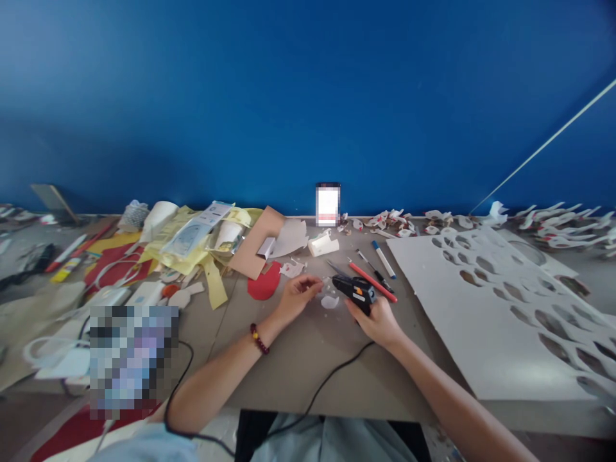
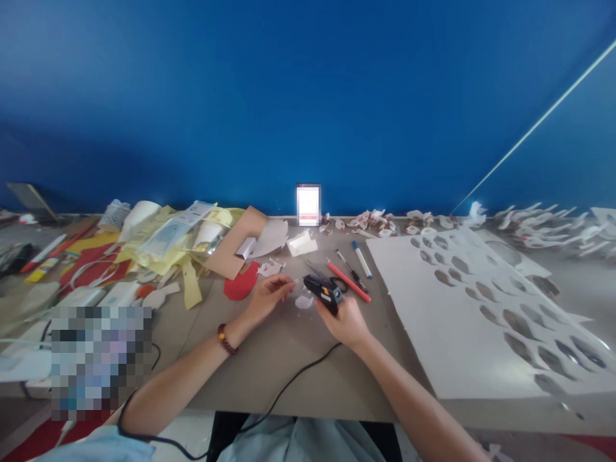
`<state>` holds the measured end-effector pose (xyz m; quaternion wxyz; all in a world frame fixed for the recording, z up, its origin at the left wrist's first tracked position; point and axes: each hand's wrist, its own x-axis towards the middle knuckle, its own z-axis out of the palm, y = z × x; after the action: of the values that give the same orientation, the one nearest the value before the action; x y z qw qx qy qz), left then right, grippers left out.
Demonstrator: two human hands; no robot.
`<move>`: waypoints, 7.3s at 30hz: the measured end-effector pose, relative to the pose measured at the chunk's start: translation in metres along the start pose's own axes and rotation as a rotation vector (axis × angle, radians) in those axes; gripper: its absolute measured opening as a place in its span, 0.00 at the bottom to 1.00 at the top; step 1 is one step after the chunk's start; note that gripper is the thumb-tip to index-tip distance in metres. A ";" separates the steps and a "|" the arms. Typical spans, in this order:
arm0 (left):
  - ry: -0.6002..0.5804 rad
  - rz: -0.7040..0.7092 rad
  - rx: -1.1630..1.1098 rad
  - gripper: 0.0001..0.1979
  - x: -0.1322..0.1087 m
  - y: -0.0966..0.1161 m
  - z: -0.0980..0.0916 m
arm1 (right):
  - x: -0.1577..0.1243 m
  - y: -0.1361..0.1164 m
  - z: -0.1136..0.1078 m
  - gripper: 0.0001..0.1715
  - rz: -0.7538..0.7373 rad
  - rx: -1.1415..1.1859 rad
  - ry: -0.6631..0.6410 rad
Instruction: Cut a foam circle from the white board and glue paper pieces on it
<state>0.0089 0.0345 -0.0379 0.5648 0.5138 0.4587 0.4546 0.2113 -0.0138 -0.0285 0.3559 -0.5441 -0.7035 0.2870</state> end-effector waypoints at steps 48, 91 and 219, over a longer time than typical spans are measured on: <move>-0.348 -0.226 -0.257 0.22 -0.009 0.003 -0.001 | 0.019 -0.045 -0.015 0.17 0.086 0.286 -0.242; -0.223 0.255 0.502 0.11 -0.006 0.003 -0.007 | 0.021 -0.013 -0.006 0.09 -0.086 0.062 -0.023; -0.293 -0.151 -0.139 0.22 -0.013 0.003 0.006 | 0.014 -0.014 0.006 0.11 0.132 0.392 -0.092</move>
<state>0.0123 0.0214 -0.0336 0.6922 0.4983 0.3766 0.3616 0.1962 -0.0037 -0.0179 0.4030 -0.4957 -0.6125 0.4656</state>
